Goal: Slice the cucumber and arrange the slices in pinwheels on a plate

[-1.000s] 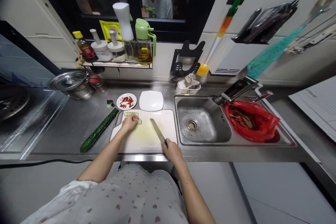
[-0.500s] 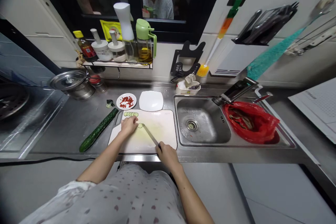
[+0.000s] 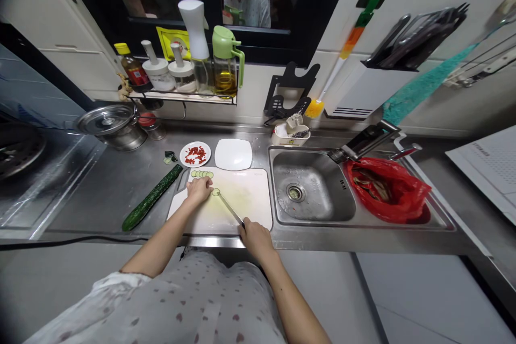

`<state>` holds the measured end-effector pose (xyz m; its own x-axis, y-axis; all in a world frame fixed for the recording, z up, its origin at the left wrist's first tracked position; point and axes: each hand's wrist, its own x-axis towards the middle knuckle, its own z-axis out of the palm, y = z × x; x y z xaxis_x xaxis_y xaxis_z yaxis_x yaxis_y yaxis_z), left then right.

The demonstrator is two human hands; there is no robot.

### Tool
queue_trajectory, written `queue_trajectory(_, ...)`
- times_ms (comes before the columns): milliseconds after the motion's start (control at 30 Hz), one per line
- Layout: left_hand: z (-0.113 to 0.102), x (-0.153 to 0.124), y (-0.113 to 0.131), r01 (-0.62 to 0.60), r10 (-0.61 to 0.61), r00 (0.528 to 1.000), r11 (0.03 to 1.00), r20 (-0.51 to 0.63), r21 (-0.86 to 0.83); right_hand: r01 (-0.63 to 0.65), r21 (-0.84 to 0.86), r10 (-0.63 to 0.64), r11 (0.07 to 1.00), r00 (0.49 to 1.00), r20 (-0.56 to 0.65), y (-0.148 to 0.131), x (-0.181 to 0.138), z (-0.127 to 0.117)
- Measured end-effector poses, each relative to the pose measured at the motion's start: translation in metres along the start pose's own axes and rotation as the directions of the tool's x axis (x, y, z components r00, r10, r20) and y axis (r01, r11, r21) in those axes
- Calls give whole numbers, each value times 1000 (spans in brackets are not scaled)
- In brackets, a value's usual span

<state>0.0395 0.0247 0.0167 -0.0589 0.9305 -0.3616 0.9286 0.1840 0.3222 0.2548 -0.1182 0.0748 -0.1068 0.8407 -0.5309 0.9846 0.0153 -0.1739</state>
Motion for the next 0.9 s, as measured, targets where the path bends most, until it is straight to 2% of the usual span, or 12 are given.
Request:
queue_trajectory(233, 1, 1, 0, 1, -1, 1000, 1000, 3, -2, -1, 3, 1, 1000, 999, 51, -9, 2, -5)
queue_trajectory(900, 0, 3, -2, 5, -4, 1000, 999, 8, -42, 17, -10, -17, 1000, 998, 62, -13, 11, -10)
